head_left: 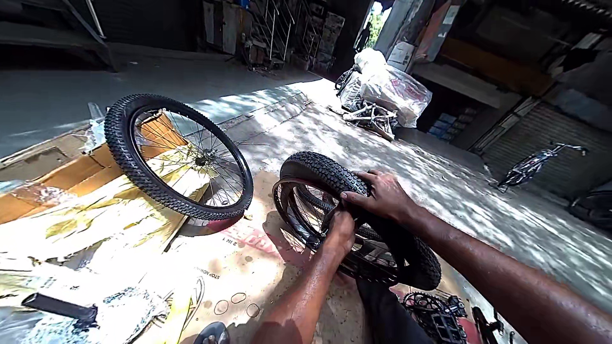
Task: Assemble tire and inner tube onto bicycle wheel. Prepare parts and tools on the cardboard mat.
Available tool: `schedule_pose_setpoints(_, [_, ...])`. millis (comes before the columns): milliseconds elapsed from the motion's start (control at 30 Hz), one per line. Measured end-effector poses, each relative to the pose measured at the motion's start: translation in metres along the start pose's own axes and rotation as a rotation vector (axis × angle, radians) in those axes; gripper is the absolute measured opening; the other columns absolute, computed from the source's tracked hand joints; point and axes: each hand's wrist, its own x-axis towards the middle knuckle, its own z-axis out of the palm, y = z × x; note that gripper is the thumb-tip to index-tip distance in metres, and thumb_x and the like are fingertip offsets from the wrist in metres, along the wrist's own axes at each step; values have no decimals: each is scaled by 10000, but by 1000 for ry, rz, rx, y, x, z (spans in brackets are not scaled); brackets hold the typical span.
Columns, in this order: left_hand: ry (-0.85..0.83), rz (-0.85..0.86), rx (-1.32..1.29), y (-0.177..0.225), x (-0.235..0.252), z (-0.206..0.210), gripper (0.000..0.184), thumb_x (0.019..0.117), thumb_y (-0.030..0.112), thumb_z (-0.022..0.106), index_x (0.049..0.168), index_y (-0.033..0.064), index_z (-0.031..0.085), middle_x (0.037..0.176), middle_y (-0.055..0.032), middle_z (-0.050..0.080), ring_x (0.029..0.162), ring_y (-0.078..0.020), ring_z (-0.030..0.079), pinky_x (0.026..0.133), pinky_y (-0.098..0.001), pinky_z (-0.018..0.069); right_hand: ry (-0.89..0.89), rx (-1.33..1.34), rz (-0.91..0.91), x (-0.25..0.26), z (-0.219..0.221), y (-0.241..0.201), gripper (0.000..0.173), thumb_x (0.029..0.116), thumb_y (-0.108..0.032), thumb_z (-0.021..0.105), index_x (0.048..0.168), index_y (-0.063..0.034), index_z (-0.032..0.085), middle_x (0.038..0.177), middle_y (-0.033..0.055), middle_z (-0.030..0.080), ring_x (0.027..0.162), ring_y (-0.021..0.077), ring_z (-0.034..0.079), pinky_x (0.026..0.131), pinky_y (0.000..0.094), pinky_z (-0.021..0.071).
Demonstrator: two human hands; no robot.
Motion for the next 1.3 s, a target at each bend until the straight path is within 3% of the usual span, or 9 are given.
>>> schedule_pose_setpoints(100, [-31, -26, -24, 4, 2, -3, 413, 1137, 327, 337, 1388, 56, 524, 1254, -125, 657, 1145, -233, 645, 983, -440, 545, 8, -33, -50, 8, 2, 6, 907, 807, -895, 444, 1366, -218, 675, 1117, 130, 712, 958, 287, 698, 811, 538, 558])
schedule_pose_setpoints(267, [-207, -31, -71, 14, -14, -11, 846, 966, 792, 253, 1534, 192, 437, 1475, -79, 568, 1344, -247, 553, 1098, -518, 469, 97, 38, -47, 3, 26, 11, 842, 863, -871, 378, 1345, -251, 685, 1077, 92, 715, 964, 263, 689, 806, 533, 543])
schedule_pose_setpoints(433, [303, 71, 31, 26, -56, 4, 834, 937, 659, 614, 1580, 198, 349, 1514, -87, 519, 1367, -254, 521, 1116, -524, 456, 77, 397, -42, -11, 59, -22, 655, 983, -695, 437, 1381, -221, 652, 1170, 73, 751, 1121, 227, 699, 956, 545, 528])
schedule_pose_setpoints(633, [554, 170, 271, 39, -144, -57, 712, 891, 689, 647, 1406, 201, 589, 1272, -67, 694, 1169, -238, 664, 968, -502, 568, -237, 977, -75, -53, 113, -122, 570, 1113, -495, 266, 1534, -172, 473, 1509, 81, 553, 1380, 215, 535, 1157, 529, 415])
schedule_pose_setpoints(733, [629, 222, 239, 23, -193, -131, 517, 995, 545, 582, 1337, 161, 633, 1168, -93, 731, 1060, -237, 712, 896, -490, 602, 1, 926, -267, -118, 173, -142, 454, 1079, -414, 463, 1422, -154, 608, 1342, 96, 605, 1228, 229, 590, 1010, 468, 529])
schedule_pose_setpoints(900, [1022, 154, 332, -27, -245, -223, 514, 1078, 482, 439, 1320, 56, 595, 1127, -150, 701, 996, -238, 699, 843, -475, 590, -263, 386, -19, -213, 281, -40, 943, 749, -663, 798, 1529, -228, 496, 1596, 142, 421, 1493, 360, 354, 1171, 591, 351])
schedule_pose_setpoints(1033, [1006, -163, 382, -55, -261, -276, 575, 1032, 531, 528, 1371, 71, 584, 1259, -171, 681, 1154, -304, 668, 953, -556, 555, -666, 285, 336, -270, 336, 57, 721, 920, -437, 719, 1550, -192, 469, 1710, 121, 227, 1568, 427, 169, 1149, 733, 279])
schedule_pose_setpoints(1167, [992, -133, 444, -59, -250, -308, 534, 1047, 500, 516, 1353, 72, 605, 1249, -160, 693, 1141, -289, 676, 945, -539, 559, -654, 221, 148, -263, 340, 49, 362, 988, -245, 613, 1326, -137, 682, 1475, 141, 579, 1463, 394, 413, 1171, 609, 354])
schedule_pose_setpoints(1300, [999, -58, 465, -57, -229, -316, 548, 1063, 509, 473, 1384, 78, 579, 1265, -163, 681, 1142, -268, 673, 953, -518, 558, -915, 505, -65, -262, 288, -9, 485, 1085, -430, 428, 1156, -9, 656, 1033, 257, 692, 1051, 433, 669, 953, 618, 489])
